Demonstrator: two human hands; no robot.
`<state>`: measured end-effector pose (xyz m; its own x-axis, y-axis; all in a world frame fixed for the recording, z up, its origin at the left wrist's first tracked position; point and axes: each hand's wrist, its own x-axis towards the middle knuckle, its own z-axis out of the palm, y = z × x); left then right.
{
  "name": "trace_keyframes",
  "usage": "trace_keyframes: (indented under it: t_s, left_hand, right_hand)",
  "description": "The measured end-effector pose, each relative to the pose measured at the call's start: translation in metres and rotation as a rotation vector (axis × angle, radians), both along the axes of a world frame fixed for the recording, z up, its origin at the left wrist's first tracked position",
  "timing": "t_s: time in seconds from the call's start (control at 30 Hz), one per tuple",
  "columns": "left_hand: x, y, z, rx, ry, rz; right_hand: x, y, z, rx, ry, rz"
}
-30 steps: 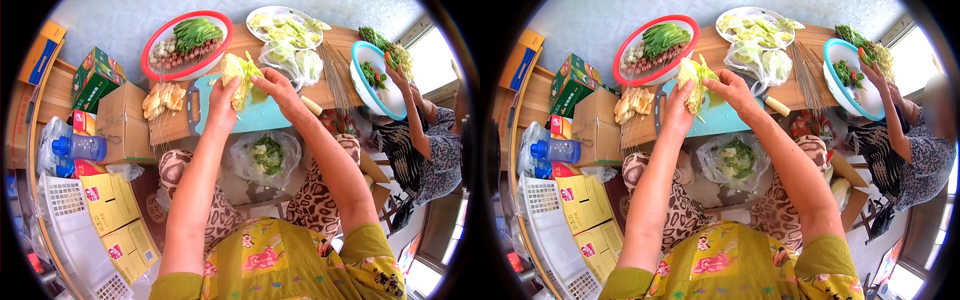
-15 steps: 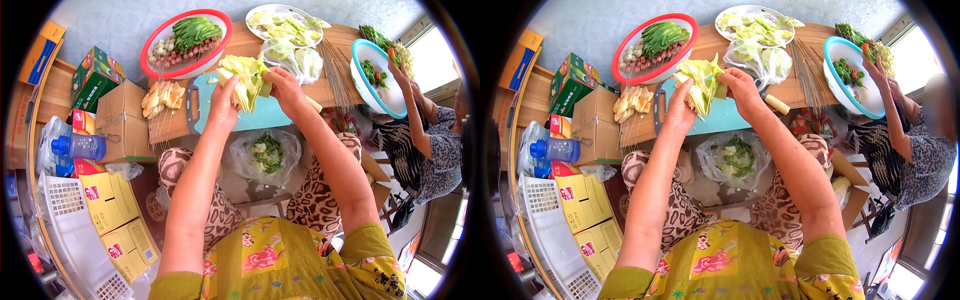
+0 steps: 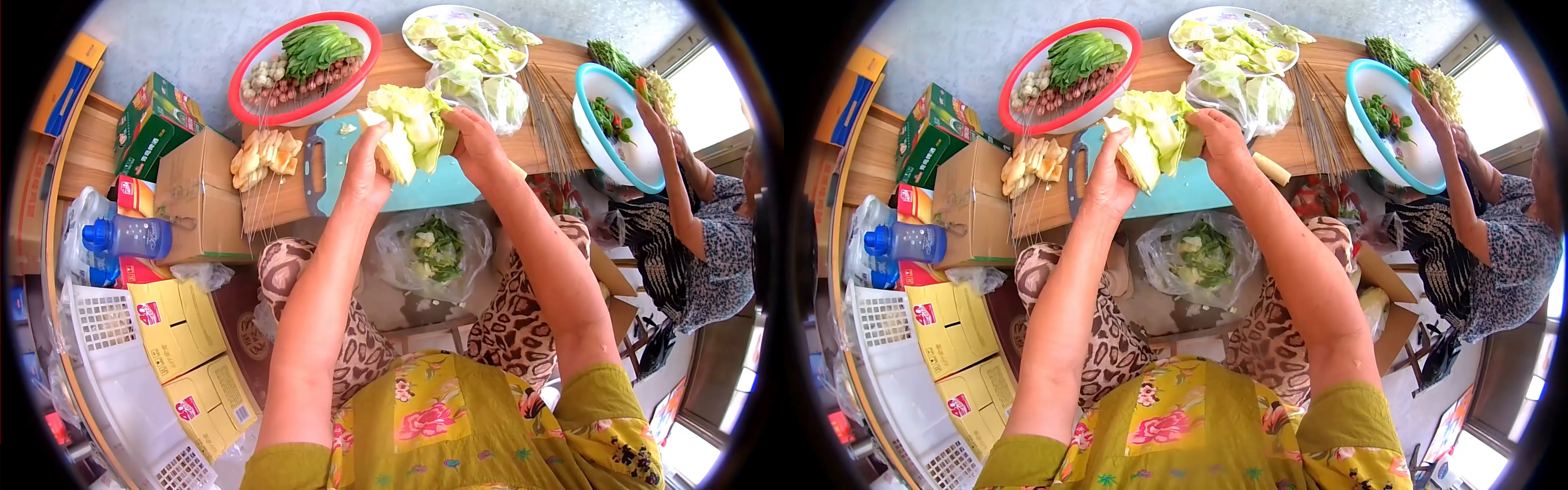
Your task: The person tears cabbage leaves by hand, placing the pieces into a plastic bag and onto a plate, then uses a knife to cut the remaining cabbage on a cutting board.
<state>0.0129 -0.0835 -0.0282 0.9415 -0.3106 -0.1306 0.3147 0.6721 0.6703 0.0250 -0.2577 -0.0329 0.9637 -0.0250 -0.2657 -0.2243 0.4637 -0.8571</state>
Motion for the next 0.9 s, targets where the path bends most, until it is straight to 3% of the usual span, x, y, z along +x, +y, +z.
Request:
trace_keyframes:
  t_s: [0.07,0.27,0.3,0.37,0.4,0.5,0.87,0.9]
  left_hand:
    - [0.0,0.0,0.0,-0.022,0.023,0.001]
    - [0.006,0.002,-0.012,0.156,-0.036,0.18]
    - [0.006,0.002,-0.012,0.157,-0.035,0.18]
    - [0.005,0.001,-0.012,0.164,-0.013,0.198]
    - [0.005,0.0,-0.013,0.164,-0.014,0.198]
    - [0.004,0.001,-0.011,0.143,0.046,0.19]
    - [0.004,0.006,-0.011,0.112,0.091,-0.016]
    - [0.004,0.007,-0.01,0.111,0.092,-0.017]
  right_hand:
    - [-0.001,0.001,0.003,0.006,0.011,-0.003]
    - [-0.017,0.023,0.006,-0.451,-0.351,0.233]
    - [-0.017,0.023,0.005,-0.45,-0.351,0.234]
    - [-0.019,0.022,0.003,-0.684,-0.324,0.234]
    - [-0.013,0.018,0.0,-0.549,-0.263,0.261]
    - [-0.007,0.007,-0.002,-0.476,-0.224,0.238]
    - [-0.002,-0.008,0.009,-0.533,-0.208,0.146]
    - [0.0,-0.01,0.008,-0.633,-0.248,0.074]
